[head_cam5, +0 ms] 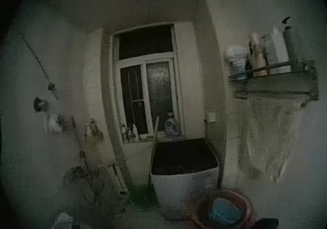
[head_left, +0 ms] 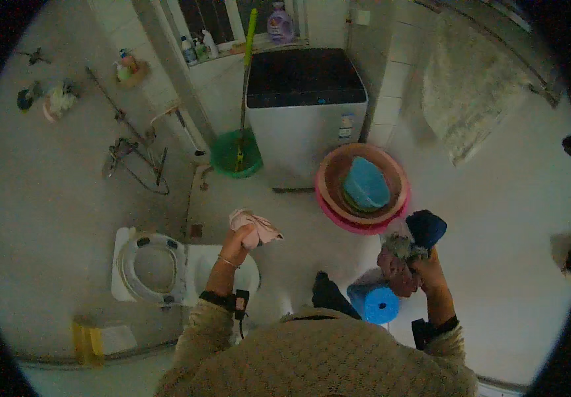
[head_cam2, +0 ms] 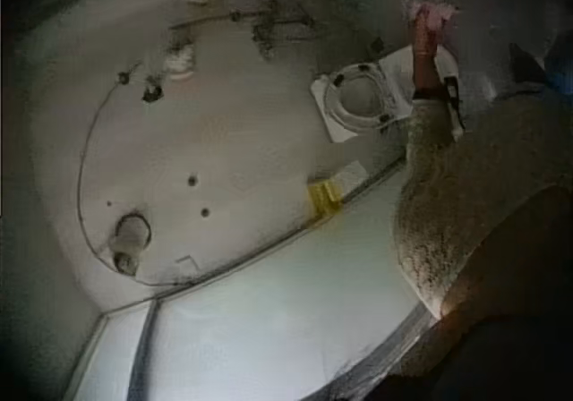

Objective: The person adds fabric softener to a top-loading washing machine, closes the lid, and starts the cycle. They then wash their hands at the sink, dry them with a towel, and later add more clothes to the machine before closing the lid again.

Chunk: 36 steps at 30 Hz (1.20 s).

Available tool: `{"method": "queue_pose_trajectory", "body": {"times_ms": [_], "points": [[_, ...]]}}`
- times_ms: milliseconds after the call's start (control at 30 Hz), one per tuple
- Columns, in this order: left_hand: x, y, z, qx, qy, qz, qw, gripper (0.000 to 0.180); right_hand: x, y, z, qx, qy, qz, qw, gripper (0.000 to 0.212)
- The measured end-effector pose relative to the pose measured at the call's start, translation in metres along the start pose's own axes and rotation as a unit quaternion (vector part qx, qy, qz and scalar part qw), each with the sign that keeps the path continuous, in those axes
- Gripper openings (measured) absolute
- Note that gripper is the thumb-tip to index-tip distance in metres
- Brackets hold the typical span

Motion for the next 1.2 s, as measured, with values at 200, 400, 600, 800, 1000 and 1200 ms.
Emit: {"method": "queue_pose_trajectory", "body": {"times_ms": [200,400,600,800,1000,1200], "points": [[-0.001,0.016,-0.032,-0.061,-0.001,0.019,0.998,0.044,-0.011,0.018,0.002,0.013,0.006,0.077,0.997,0.078],[-0.038,0.022,-0.028,-0.100,0.156,0.041,0.982,0.040,0.007,0.012,-0.005,0.065,-0.015,0.040,0.997,0.074],[-0.088,0.052,-0.003,0.035,0.007,0.068,0.997,0.036,0.036,-0.048,0.001,-0.019,-0.013,0.047,0.999,0.078],[-0.114,0.078,0.053,0.164,-0.101,0.091,0.977,0.037,0.090,-0.112,0.005,-0.060,-0.043,-0.152,0.986,0.080],[-0.133,0.095,0.019,-0.038,-0.090,0.316,0.944,0.040,0.063,-0.099,0.024,-0.109,0.059,-0.222,0.967,0.085],[-0.111,0.136,-0.027,0.169,0.073,0.235,0.954,0.033,0.025,-0.103,0.016,-0.029,0.092,-0.257,0.962,0.083]]}}
Point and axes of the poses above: each hand's wrist, its own y-axis towards the middle knuckle, its own x-axis out of the back of the hand, z = x × y, the point moved 7 cm from there along y, towards the middle knuckle, and after that the axes turned 9 degrees about -x, right-handed, at the moved point
